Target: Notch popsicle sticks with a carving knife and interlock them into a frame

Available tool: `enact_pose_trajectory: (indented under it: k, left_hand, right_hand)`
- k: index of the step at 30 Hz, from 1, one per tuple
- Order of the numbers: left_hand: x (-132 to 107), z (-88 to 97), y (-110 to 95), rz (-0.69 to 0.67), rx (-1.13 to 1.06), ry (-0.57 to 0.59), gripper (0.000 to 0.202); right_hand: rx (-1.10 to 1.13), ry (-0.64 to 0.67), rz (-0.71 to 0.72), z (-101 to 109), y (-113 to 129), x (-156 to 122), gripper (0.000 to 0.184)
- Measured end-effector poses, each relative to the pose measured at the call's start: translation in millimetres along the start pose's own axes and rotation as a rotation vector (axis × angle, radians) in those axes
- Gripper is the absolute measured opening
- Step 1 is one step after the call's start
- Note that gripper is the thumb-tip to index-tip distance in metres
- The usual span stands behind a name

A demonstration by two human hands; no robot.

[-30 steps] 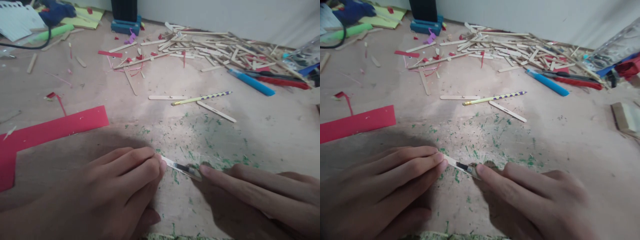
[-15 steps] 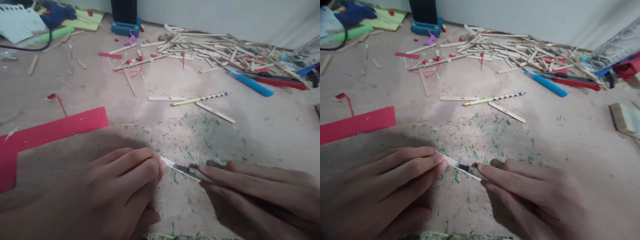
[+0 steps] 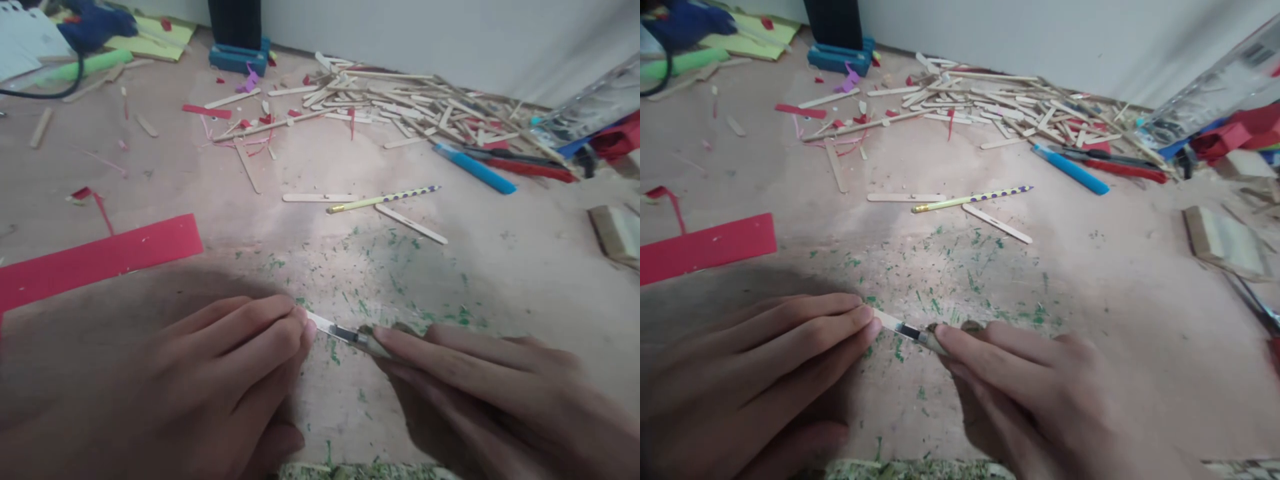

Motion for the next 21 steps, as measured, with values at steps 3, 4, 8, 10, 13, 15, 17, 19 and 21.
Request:
enact_pose_trajectory:
  k: [3,4,8,10,13,15,17,19,21]
  left_hand:
    - [-2.1,-1.0,-1.2,0.004,0.002,-0.006,0.036]
    - [-2.8,-1.8,-1.1,0.004,0.003,-0.009,0.036]
    - [-4.5,-3.9,-0.2,0.001,0.014,-0.034,0.034]
    - [-4.9,-4.2,0.5,0.002,0.009,-0.045,0.033]
    - [-5.3,-4.6,1.0,-0.002,-0.002,-0.046,0.035]
    - [-5.5,-4.8,1.5,0.005,-0.009,-0.049,0.036]
    - [-5.4,-5.0,1.7,0.016,-0.014,-0.05,0.036]
    - [-4.7,-4.7,1.2,0.017,-0.011,-0.055,0.035]
    - [-3.4,-3.5,0.4,0.01,-0.002,-0.061,0.035]
  right_hand:
    - [0.041,0.013,0.006,-1.9,3.1,-1.2,0.035]
    - [0.056,0.016,0.004,-2.3,4.1,-1.0,0.034]
    - [0.1,0.019,-0.019,-3.0,4.6,0.5,0.033]
    - [0.082,0.037,0.007,-4.4,3.8,-0.5,0.038]
    - [0.045,0.06,0.042,-6.4,0.8,-4.5,0.048]
    - [0.029,0.061,0.04,-6.4,-1.3,-6.7,0.05]
    - [0.028,0.069,0.035,-5.9,-2.0,-7.6,0.05]
    - [0.027,0.08,0.028,-5.3,-1.9,-7.1,0.048]
    - [-0.003,0.062,0.042,-3.5,-0.6,-6.0,0.045]
Point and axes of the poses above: each hand's wrist, its own x-axis towards the middle knuckle, its own z-axis out of the back of the hand, y = z × x, the point moved 5 cm from there along x, towards the middle knuckle, and after that the axes turned 8 degrees about x, right-handed, at the moved point
